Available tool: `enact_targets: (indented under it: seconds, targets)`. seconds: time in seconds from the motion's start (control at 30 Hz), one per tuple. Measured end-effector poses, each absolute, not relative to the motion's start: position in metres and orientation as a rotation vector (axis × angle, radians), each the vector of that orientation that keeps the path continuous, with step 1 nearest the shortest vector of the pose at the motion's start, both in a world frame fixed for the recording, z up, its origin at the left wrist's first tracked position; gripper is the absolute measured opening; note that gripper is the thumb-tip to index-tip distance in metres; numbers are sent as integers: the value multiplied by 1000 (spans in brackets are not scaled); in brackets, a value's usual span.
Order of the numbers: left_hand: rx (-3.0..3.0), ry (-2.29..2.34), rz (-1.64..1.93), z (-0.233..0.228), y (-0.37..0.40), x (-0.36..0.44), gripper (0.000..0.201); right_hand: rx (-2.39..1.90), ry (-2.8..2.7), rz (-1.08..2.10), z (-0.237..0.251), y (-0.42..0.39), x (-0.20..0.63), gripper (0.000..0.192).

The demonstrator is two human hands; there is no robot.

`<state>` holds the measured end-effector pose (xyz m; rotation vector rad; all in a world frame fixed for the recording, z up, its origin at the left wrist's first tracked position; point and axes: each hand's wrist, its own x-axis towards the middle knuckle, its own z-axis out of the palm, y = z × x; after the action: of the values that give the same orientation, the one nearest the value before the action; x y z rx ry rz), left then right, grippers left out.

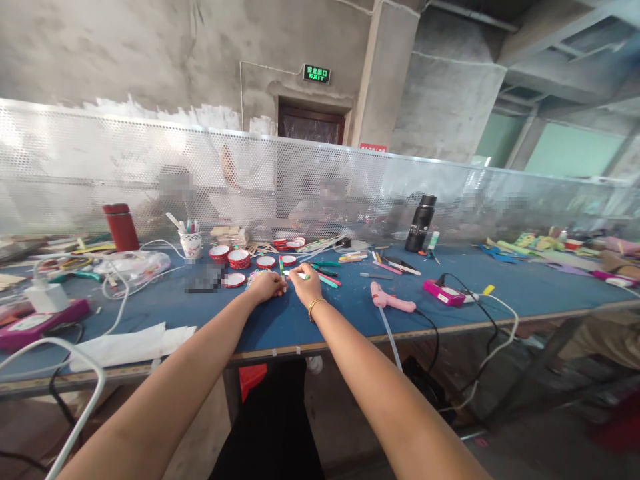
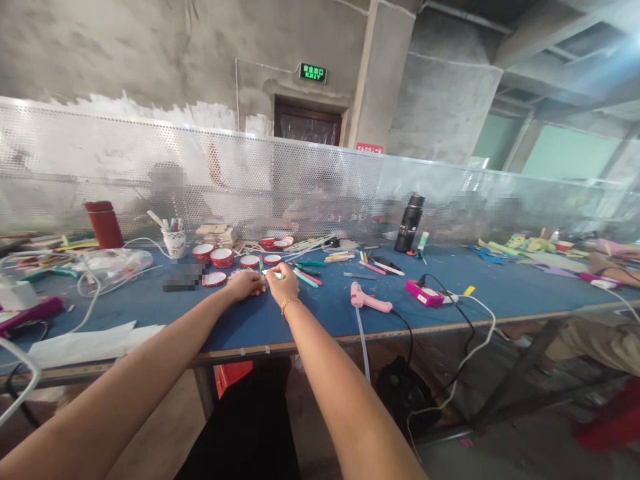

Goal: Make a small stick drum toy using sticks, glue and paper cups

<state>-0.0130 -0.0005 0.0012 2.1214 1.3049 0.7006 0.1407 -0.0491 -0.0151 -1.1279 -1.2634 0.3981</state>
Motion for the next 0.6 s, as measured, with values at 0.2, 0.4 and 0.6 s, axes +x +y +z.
enact_targets:
  seconds: [0.2, 0.4, 0.6]
  targets:
    - [2113, 1298, 699, -1, 2, -13, 26, -1188, -1264, 395, -15, -50, 142, 12]
    - [2096, 1274, 710, -1, 2, -13, 27, -1153, -1248, 384, -14, -50, 142, 14]
    - [2109, 1276, 713, -2, 2, -14, 31, -1084, -1297, 412, -14, -50, 139, 11]
